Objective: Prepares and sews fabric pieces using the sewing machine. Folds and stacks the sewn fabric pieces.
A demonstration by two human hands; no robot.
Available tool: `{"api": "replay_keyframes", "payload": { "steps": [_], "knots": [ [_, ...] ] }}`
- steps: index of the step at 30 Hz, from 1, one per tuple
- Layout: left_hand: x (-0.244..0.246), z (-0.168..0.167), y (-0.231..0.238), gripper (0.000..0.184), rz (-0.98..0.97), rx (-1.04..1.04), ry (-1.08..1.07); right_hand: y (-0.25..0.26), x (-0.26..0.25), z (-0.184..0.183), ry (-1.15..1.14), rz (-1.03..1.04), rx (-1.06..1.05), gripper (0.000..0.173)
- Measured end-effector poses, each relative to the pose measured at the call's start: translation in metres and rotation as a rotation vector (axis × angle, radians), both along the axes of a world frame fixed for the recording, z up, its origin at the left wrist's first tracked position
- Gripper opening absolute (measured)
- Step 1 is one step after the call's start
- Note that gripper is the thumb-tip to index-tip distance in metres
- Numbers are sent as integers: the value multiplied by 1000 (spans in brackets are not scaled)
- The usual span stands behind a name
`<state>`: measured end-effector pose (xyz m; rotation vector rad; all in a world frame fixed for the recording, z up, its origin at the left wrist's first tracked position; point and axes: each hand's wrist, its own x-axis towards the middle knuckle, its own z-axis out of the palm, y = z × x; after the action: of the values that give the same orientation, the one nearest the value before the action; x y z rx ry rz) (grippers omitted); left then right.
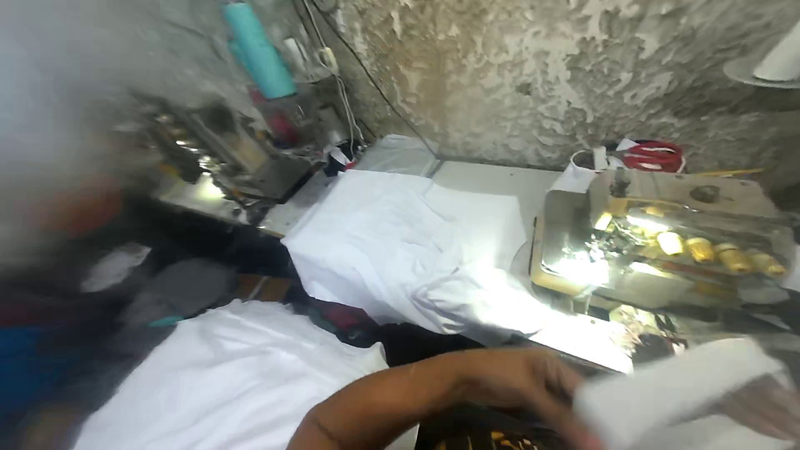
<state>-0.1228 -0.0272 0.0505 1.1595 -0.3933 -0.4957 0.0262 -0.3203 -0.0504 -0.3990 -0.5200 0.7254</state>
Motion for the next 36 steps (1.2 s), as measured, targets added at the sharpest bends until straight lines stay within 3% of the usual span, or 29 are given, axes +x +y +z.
{"api": "replay_keyframes", "payload": {
  "steps": [1,3,5,8,12,16,22,28,36],
  "knots": [
    [7,12,5,7,230,-100,-24,13,-7,1,126,15,-57,24],
    [36,26,18,21,602,-285,-32,42,-22,14,360,-175,-242,23],
    [67,28,27,35,796,-293,20,73,-24,40,505,-381,-379,37],
    [92,7,28,26,987,-170,210,103,-4,71,707,-503,-428,39],
    [98,-18,33,28,1053,-101,286,117,9,73,718,-489,-459,33],
    [105,-22,24,32,1129,-18,275,131,12,68,660,-415,-481,27],
    [106,-16,16,39,1107,-20,221,147,18,88,609,-321,-468,39],
    [100,-8,30,17,1158,-108,209,131,32,83,641,-426,-219,37],
    [111,-31,-4,34,1069,-77,231,160,13,77,733,-368,-295,45]
  ]
}}
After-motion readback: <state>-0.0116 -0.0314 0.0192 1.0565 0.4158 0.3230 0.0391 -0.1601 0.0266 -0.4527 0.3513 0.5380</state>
